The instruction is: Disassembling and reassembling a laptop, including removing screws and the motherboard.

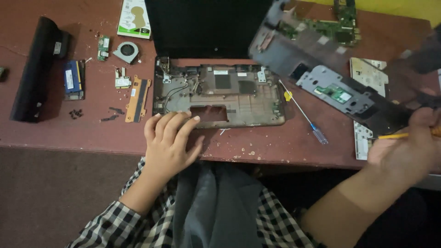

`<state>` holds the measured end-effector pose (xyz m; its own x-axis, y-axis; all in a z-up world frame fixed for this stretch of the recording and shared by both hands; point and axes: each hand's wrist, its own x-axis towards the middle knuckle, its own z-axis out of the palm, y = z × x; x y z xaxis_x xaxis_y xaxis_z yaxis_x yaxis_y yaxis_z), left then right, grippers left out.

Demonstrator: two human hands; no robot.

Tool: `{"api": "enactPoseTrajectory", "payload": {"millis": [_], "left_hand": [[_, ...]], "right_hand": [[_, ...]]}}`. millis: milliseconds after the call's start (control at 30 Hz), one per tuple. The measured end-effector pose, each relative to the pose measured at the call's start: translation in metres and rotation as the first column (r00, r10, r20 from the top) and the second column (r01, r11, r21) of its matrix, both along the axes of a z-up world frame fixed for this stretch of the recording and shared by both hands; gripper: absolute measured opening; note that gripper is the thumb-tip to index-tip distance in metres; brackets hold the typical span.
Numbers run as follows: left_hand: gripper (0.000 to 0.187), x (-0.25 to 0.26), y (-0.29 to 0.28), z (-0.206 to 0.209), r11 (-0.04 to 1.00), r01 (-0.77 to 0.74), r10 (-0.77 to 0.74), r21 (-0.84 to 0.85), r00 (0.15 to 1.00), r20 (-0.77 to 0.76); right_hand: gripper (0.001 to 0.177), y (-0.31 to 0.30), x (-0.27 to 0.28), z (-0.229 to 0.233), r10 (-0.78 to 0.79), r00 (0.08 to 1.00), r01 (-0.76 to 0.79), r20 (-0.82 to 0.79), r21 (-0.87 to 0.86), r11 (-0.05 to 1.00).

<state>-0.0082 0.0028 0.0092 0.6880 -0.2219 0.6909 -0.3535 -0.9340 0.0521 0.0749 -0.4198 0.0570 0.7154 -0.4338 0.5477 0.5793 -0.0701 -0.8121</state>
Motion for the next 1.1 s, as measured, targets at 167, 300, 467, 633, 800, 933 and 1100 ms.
{"api": "enactPoseTrajectory", "payload": {"millis": [167, 300, 467, 633, 800, 933, 1100], "left_hand": [[0.033, -0.002, -0.001, -0.002, 0.999, -0.024, 0.022, 0.036, 0.999, 0.046], [0.031, -0.001, -0.001, -0.003, 0.998, -0.032, 0.030, 0.053, 0.998, 0.049], [0.028, -0.002, -0.001, -0.003, 0.997, -0.033, 0.030, 0.068, 0.998, 0.046], [0.024, -0.001, -0.001, 0.000, 0.998, -0.018, 0.016, 0.052, 1.000, 0.025], [0.021, 0.000, -0.002, 0.003, 0.999, -0.017, 0.016, 0.048, 0.999, 0.031], [0.021, 0.001, -0.003, 0.001, 0.999, -0.020, 0.018, 0.045, 0.999, 0.044], [0.028, 0.003, 0.000, -0.016, 1.000, 0.005, -0.004, -0.005, 0.999, 0.049]], "right_hand": [[0.017, 0.017, 0.010, 0.004, 0.005, 1.000, -0.007, 0.026, 0.051, 0.999], [0.020, 0.026, 0.026, -0.009, 0.141, 0.990, -0.125, -0.006, 0.419, 0.899], [0.020, 0.022, 0.046, -0.037, 0.299, 0.954, -0.149, -0.019, 0.834, 0.531], [0.025, 0.045, 0.043, -0.041, 0.781, 0.605, -0.314, 0.153, 0.948, 0.058], [0.006, 0.060, 0.041, -0.028, 0.845, 0.487, -0.381, 0.220, 0.924, -0.021], [0.010, 0.064, 0.042, -0.027, 0.883, 0.409, -0.432, 0.229, 0.901, -0.034], [0.010, 0.075, 0.046, -0.031, 0.920, 0.245, -0.452, 0.305, 0.876, -0.170]]}}
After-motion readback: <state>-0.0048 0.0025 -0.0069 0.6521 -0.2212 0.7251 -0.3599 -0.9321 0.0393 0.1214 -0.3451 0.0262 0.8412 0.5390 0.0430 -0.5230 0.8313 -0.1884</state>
